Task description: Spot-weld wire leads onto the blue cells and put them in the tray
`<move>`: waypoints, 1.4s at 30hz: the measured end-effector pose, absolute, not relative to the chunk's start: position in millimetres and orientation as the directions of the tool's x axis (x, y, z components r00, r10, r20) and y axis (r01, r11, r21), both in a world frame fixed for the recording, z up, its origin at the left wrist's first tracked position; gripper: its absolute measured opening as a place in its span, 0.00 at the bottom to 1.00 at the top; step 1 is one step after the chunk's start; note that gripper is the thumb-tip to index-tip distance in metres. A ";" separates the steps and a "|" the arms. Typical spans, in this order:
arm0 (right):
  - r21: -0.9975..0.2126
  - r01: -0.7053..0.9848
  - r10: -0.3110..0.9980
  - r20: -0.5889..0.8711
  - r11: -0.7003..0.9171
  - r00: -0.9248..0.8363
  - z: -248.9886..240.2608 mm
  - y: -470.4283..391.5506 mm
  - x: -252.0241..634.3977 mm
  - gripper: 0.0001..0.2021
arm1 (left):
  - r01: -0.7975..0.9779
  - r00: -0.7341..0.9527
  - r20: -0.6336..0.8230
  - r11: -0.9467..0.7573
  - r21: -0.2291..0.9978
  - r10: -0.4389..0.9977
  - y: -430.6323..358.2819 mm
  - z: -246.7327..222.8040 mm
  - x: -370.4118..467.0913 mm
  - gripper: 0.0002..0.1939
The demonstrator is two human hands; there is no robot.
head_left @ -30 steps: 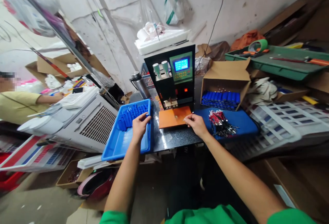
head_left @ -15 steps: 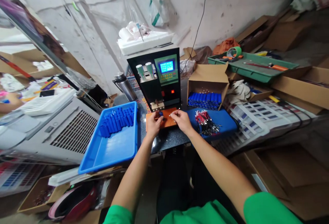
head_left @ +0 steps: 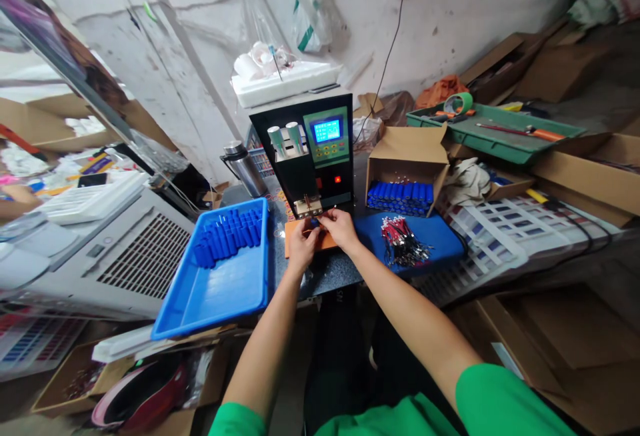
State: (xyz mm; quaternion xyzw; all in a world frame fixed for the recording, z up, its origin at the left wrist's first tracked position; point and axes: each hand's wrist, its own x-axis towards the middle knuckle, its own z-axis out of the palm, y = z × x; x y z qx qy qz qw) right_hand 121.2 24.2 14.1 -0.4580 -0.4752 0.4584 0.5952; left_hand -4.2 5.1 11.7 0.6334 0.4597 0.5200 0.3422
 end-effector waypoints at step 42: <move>-0.980 0.001 0.978 0.199 0.199 0.058 14.1 18.9 128.2 0.08 | 0.201 0.017 0.317 -0.314 0.928 0.948 2.3 12.3 -1.5 0.16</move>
